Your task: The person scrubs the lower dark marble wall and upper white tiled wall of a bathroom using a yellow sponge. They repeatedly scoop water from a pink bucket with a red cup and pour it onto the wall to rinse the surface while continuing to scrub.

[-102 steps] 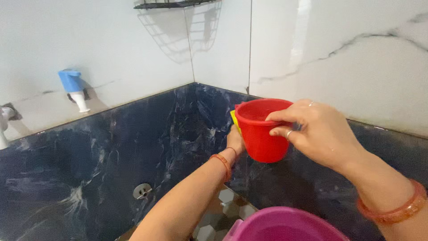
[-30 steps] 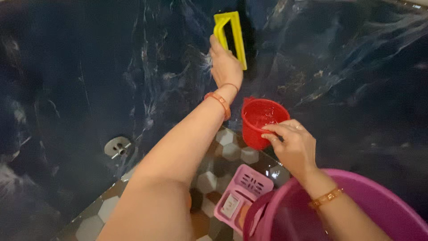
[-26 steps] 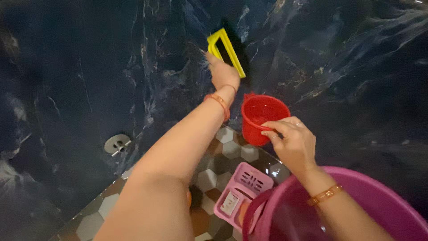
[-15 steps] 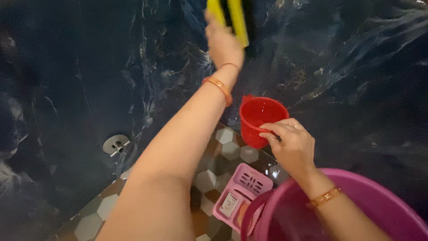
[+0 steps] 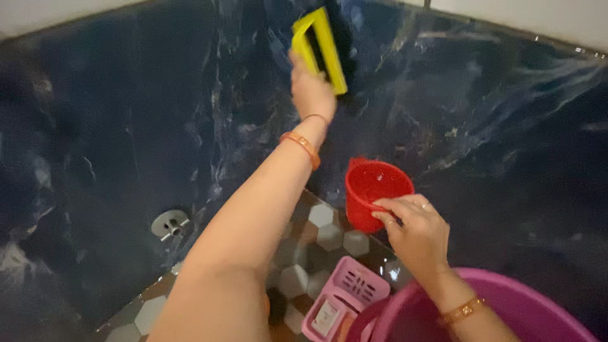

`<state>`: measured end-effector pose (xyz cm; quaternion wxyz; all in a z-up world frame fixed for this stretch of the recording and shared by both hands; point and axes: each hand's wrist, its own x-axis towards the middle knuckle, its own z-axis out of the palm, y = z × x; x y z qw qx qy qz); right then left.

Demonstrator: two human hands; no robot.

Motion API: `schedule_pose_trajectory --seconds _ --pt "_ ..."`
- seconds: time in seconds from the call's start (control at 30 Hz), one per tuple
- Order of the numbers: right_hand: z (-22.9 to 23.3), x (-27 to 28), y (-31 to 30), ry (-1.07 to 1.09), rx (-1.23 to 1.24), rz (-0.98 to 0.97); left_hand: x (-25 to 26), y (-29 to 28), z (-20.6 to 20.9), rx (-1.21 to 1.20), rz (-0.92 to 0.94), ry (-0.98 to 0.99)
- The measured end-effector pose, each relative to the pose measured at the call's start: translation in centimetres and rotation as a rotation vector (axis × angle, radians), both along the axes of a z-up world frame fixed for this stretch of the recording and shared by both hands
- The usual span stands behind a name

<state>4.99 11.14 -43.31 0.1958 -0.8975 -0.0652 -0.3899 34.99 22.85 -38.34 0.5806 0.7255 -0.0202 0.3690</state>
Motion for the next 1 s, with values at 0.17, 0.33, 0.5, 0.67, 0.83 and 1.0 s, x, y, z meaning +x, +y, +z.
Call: schedule_pose_trajectory --seconds 0.17,0.33,0.5,0.67,0.83,1.0 --pt "0.6 -0.1 0.4 0.03 0.028 -0.026 -4.7 -0.6 -1.6 0.019 -0.118 0.19" --pt "0.2 0.2 0.2 -0.016 0.041 -0.003 -7.4 -3.4 -0.5 0.143 -0.194 -0.019" --pt "0.5 -0.1 0.4 -0.034 0.031 -0.006 -6.0 0.3 3.3 0.104 -0.036 0.028" --pt "0.8 0.0 0.7 0.007 0.078 -0.044 -11.4 -2.5 2.9 0.244 -0.185 -0.215" --pt "0.4 -0.1 0.4 -0.032 0.054 -0.025 -9.7 -0.9 7.5 0.286 -0.087 -0.113" --pt "0.8 -0.3 0.6 0.023 0.071 -0.055 -10.2 -0.2 8.6 0.243 -0.054 -0.106"
